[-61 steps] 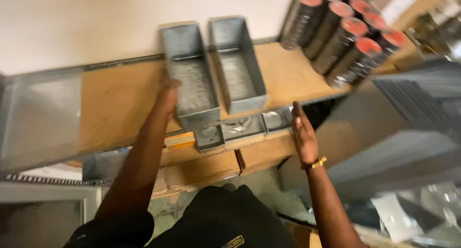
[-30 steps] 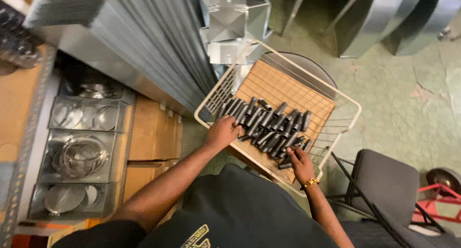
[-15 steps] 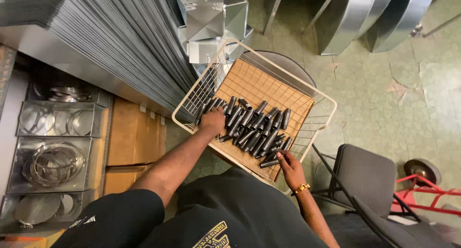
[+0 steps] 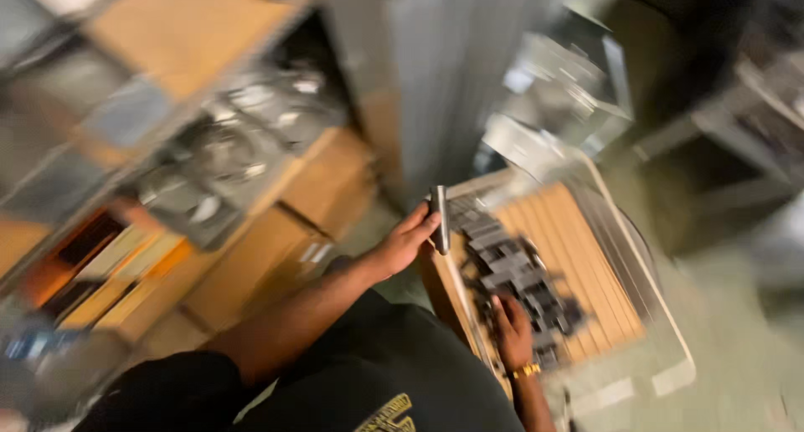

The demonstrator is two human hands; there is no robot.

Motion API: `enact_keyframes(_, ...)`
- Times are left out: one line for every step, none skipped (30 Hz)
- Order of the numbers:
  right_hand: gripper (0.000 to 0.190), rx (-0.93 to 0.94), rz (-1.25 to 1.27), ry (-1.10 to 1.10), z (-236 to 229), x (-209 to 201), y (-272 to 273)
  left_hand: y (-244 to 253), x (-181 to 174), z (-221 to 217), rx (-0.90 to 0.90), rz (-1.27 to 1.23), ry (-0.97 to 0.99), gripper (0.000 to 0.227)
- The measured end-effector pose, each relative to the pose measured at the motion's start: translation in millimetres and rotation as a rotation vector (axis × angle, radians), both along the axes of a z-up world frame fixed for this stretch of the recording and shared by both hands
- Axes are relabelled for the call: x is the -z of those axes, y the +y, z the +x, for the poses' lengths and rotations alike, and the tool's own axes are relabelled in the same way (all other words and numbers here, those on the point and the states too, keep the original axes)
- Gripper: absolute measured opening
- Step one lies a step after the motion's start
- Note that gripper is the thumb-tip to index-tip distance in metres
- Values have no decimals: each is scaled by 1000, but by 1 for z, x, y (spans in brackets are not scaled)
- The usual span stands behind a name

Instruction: The person repeatedly picks up cylindrical metal parts from a wire basket and places them into metal bins on a shelf. The person handles the parts one by one, transferring them from the basket to the bins.

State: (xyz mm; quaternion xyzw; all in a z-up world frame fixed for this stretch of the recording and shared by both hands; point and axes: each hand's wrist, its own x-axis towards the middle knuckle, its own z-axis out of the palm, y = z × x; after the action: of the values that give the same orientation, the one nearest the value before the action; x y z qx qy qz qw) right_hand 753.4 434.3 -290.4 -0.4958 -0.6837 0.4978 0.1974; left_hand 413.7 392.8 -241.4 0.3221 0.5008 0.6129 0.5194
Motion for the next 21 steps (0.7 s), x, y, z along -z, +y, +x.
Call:
enact_keyframes(40,-26,5,-5,-14,11,8,-21,-21,-26,-74,7,-75,28)
enact_keyframes(46,-53,11,-9,-28,22,17,-42,-41,-48,-148,19,-150,34)
enact_keyframes(46,-108,12,7,-48,14,22,-56,-55,-80,-203,24,-134,34)
enact_keyframes(45,-135,10,18,-68,7,27,-71,-70,-111,-371,39,-3,33)
enact_keyframes(44,-154,6,23,-89,-5,26,-91,-87,-143,-530,46,122,37)
enact_keyframes(44,-200,5,32,-114,-1,28,-114,-107,-183,-576,44,133,37)
enact_keyframes(41,-197,-49,132,-132,1,28,-136,-127,-218,-771,-28,277,38)
enact_keyframes(39,-194,-106,230,-151,5,30,-158,-146,-251,-964,-107,420,45)
enact_keyframes(39,-219,-107,230,-175,-6,28,-180,-186,-279,-990,-111,420,45)
enact_keyframes(42,-248,-68,212,-199,-17,28,-202,-225,-305,-924,-116,647,39)
enact_keyframes(45,-269,-29,190,-219,-28,25,-222,-263,-330,-840,-124,866,35)
enact_keyframes(45,-286,-29,187,-238,-27,25,-233,-265,-369,-857,-131,863,35)
enact_keyframes(44,-309,-33,211,-256,-26,26,-243,-268,-408,-768,-226,1050,31)
enact_keyframes(43,-333,-37,234,-274,-25,28,-254,-271,-446,-670,-324,1232,31)
enact_keyframes(43,-339,-32,238,-286,-23,28,-256,-267,-480,-679,-322,1234,31)
enact_keyframes(41,-321,-45,193,-298,-21,29,-258,-263,-513,-567,-451,1421,32)
enact_keyframes(40,-299,-58,148,-309,-18,30,-258,-260,-547,-441,-581,1600,32)
enact_keyframes(40,-301,-53,152,-320,-18,30,-253,-262,-564,-447,-578,1603,32)
enact_keyframes(40,-321,-74,225,-330,-17,32,-248,-264,-579,-321,-737,1612,37)
enact_keyframes(41,-341,-95,299,-340,-17,33,-243,-266,-595,-194,-896,1609,46)
enact_keyframes(41,-343,-88,303,-348,-14,33,-232,-259,-613,-202,-893,1612,46)
